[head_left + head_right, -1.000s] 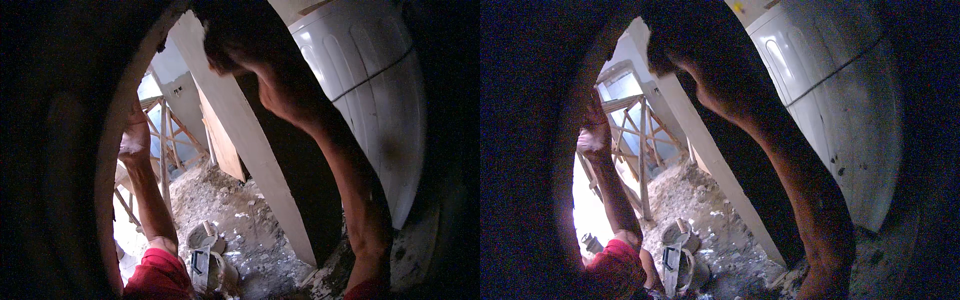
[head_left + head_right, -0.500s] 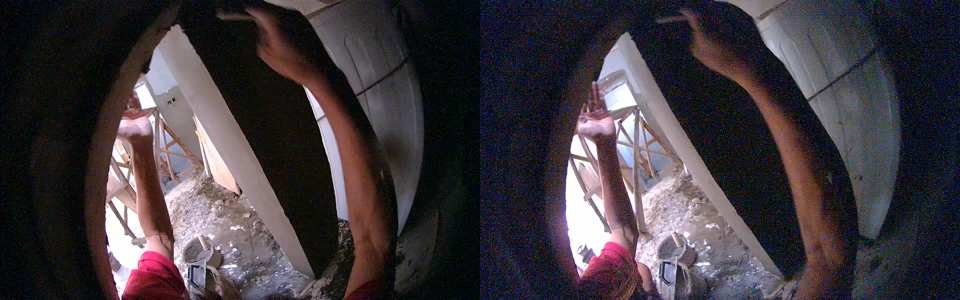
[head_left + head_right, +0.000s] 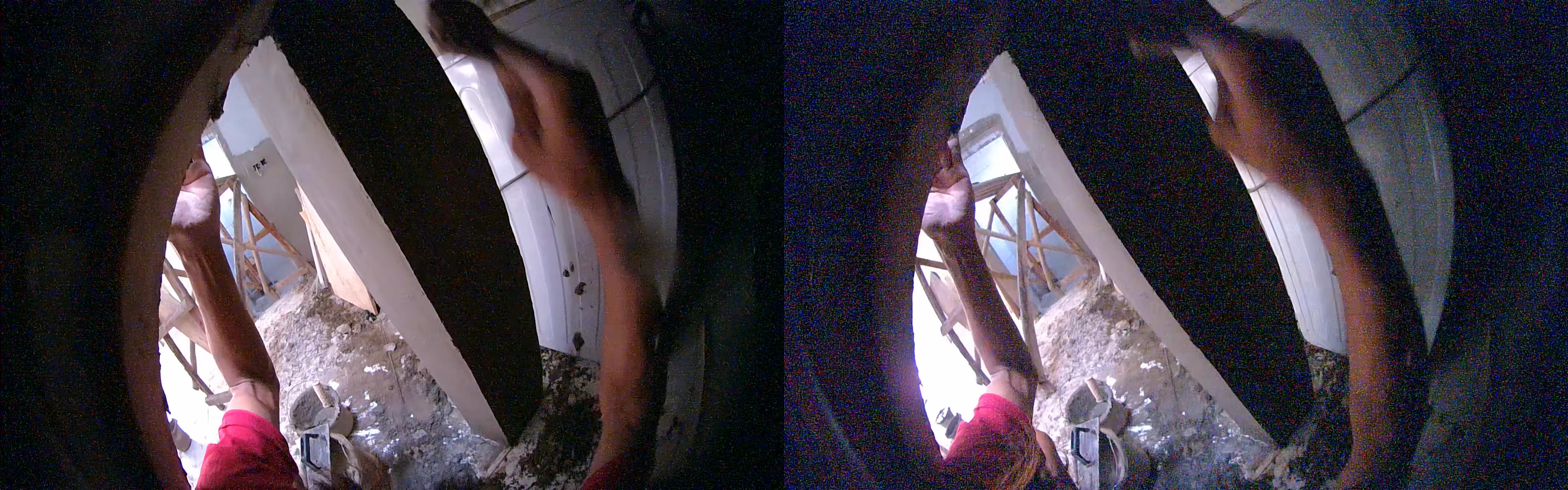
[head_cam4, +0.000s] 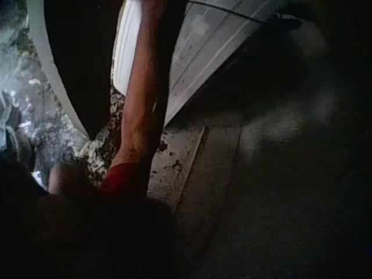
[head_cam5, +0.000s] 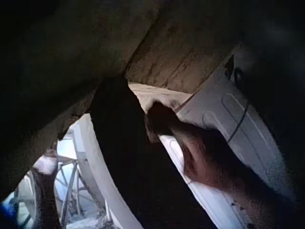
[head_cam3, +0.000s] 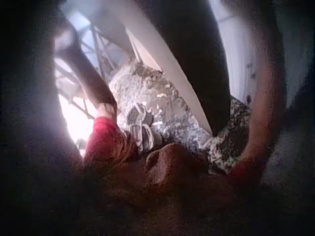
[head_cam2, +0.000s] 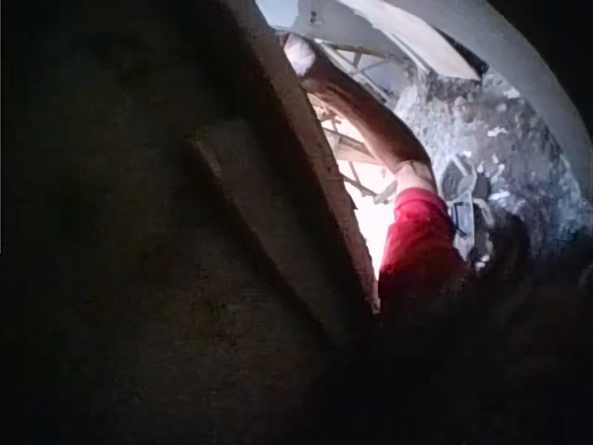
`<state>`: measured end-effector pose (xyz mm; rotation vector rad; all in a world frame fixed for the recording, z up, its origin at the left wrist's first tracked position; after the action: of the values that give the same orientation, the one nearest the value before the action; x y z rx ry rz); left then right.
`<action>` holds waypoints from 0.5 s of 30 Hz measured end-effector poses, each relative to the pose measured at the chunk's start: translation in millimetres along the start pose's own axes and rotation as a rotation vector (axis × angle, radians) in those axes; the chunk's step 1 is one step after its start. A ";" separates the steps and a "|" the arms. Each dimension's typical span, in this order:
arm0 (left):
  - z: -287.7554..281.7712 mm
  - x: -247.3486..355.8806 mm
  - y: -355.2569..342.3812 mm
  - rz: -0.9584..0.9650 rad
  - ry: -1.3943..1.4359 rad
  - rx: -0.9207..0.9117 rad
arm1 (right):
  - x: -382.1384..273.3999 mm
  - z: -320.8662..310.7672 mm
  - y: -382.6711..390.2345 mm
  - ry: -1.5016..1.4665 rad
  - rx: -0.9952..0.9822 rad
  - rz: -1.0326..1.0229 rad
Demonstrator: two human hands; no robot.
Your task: The person applies plaster to a wall corner using a sponge and a trowel, then refills the trowel with plaster from a bucket using a brush.
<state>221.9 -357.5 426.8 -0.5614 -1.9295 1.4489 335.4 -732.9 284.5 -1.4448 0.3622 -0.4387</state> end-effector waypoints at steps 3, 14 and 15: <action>20.4 -11.0 0.3 0.058 -0.088 0.066 | 24.7 41.5 -82.0 0.084 0.134 -0.114; -1.9 -1.7 75.8 0.089 -0.273 0.189 | -39.5 38.3 111.4 -0.146 -0.188 0.133; -6.2 -2.0 81.4 0.112 -0.313 0.223 | -42.9 20.5 119.0 -0.156 -0.282 0.130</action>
<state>224.0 -330.5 349.8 -0.3609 -1.9560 1.8884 316.5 -685.4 167.1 -1.7059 0.4003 -0.1721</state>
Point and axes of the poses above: each hand's wrist, its own y-axis away from the middle knuckle, its own z-axis out of the palm, x = y × z, the point moved 2 cm from there along -y, towards the middle knuckle, and after that the axes turned 7 degrees about z, right-handed, at the moved point
